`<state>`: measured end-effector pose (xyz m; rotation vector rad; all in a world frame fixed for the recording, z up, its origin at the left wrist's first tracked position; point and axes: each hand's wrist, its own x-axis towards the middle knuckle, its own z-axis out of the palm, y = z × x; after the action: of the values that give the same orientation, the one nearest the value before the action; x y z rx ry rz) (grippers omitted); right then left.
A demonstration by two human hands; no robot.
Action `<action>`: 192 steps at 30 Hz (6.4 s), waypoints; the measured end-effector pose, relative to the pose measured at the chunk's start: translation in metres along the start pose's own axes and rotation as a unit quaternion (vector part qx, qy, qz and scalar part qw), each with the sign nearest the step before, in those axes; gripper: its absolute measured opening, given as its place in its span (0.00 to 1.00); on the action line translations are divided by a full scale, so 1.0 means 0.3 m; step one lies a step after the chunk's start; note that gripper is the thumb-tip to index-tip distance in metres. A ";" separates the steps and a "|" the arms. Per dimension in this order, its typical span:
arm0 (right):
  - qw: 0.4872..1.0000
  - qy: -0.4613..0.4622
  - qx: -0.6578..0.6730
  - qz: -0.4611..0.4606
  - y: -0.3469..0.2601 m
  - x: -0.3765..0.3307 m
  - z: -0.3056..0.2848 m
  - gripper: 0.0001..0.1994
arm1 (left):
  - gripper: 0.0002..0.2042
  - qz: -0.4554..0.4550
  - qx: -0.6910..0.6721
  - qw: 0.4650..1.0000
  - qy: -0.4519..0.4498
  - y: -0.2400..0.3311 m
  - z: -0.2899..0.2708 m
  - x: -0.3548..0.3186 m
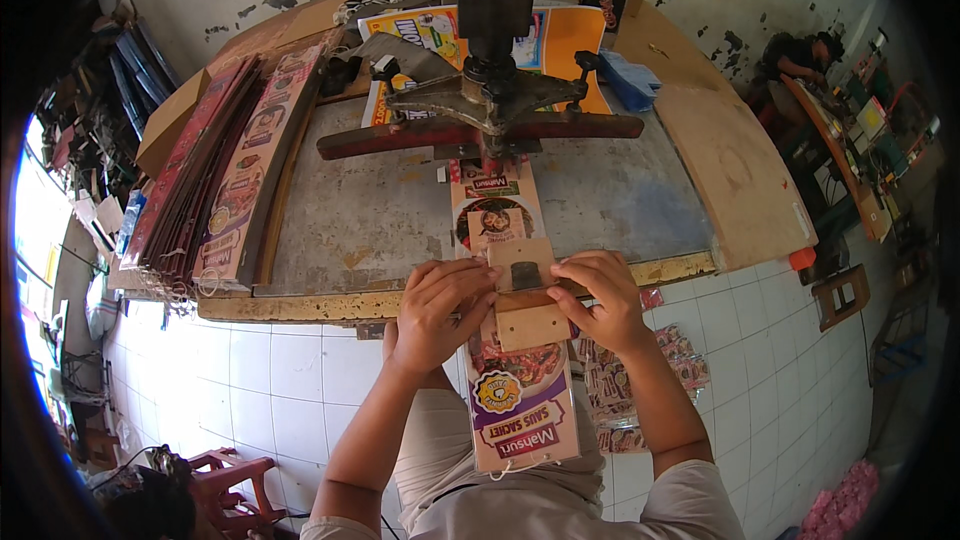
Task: The person aligns a long cardboard product sleeve under a manual press, uses a wooden block to apply pressure to a section of the sleeve, and then slides the sleeve forward to repeat the process on the next section.
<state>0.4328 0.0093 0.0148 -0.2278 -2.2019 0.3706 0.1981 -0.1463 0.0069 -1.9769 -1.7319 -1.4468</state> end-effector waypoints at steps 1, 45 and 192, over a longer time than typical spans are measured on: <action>1.000 0.000 -0.002 -0.001 0.000 0.001 -0.001 0.18 | 0.13 0.008 0.005 1.000 -0.001 -0.002 -0.002 0.002; 0.999 -0.016 -0.033 -0.030 0.000 0.010 -0.012 0.14 | 0.10 0.021 0.027 0.999 0.000 -0.004 0.003 -0.003; 0.995 -0.065 0.042 0.067 0.155 0.214 0.171 0.18 | 0.28 -0.080 0.142 0.982 -0.096 -0.015 -0.072 -0.091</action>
<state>0.3547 0.0623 0.0167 -0.3146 -2.2991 0.5660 0.1860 -0.1775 -0.0031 -1.9139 -2.0865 -1.0041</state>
